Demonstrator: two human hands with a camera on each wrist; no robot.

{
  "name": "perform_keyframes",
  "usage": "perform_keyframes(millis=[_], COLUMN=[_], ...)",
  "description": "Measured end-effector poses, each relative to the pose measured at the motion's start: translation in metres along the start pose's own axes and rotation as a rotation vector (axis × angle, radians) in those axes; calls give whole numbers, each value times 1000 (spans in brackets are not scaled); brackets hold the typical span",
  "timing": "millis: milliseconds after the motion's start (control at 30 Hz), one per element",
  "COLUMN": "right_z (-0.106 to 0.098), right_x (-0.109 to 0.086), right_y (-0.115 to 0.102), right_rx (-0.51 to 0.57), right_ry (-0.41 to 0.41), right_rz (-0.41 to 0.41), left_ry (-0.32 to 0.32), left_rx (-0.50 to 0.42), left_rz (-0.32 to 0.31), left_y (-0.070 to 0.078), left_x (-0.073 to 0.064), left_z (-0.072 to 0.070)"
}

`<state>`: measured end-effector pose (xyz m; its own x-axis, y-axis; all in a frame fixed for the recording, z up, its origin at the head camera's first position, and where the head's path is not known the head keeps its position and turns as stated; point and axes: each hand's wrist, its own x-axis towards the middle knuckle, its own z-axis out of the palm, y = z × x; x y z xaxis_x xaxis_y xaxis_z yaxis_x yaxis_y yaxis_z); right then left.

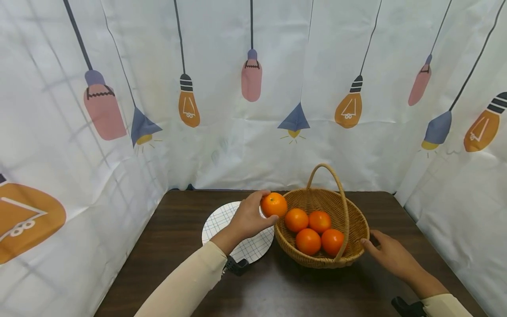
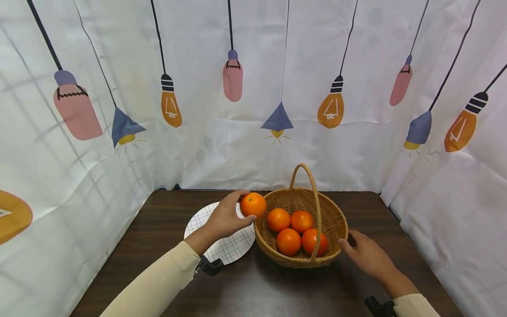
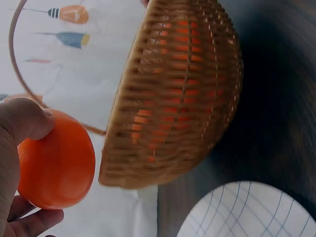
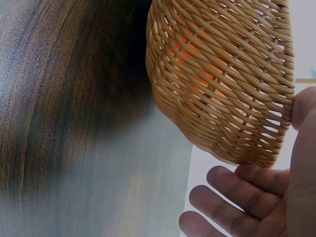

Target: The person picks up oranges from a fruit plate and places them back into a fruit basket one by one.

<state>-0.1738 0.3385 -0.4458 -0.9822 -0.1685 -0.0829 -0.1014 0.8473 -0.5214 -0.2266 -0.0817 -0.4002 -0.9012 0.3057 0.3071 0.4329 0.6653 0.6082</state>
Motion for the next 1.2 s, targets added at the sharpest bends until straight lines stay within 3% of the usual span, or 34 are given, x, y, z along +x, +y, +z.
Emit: perform_keyframes(millis=[600, 833, 1200], right_z=[0, 1, 1], right_x=[0, 0, 0], right_y=[2, 3, 3], right_rx=[4, 3, 7], right_ry=[0, -2, -1], right_rz=[3, 6, 2], left_ry=[-89, -95, -69], left_rx=[26, 88, 116], left_rz=[103, 140, 205], left_y=[21, 17, 13], left_x=[0, -4, -7], left_z=[28, 40, 42])
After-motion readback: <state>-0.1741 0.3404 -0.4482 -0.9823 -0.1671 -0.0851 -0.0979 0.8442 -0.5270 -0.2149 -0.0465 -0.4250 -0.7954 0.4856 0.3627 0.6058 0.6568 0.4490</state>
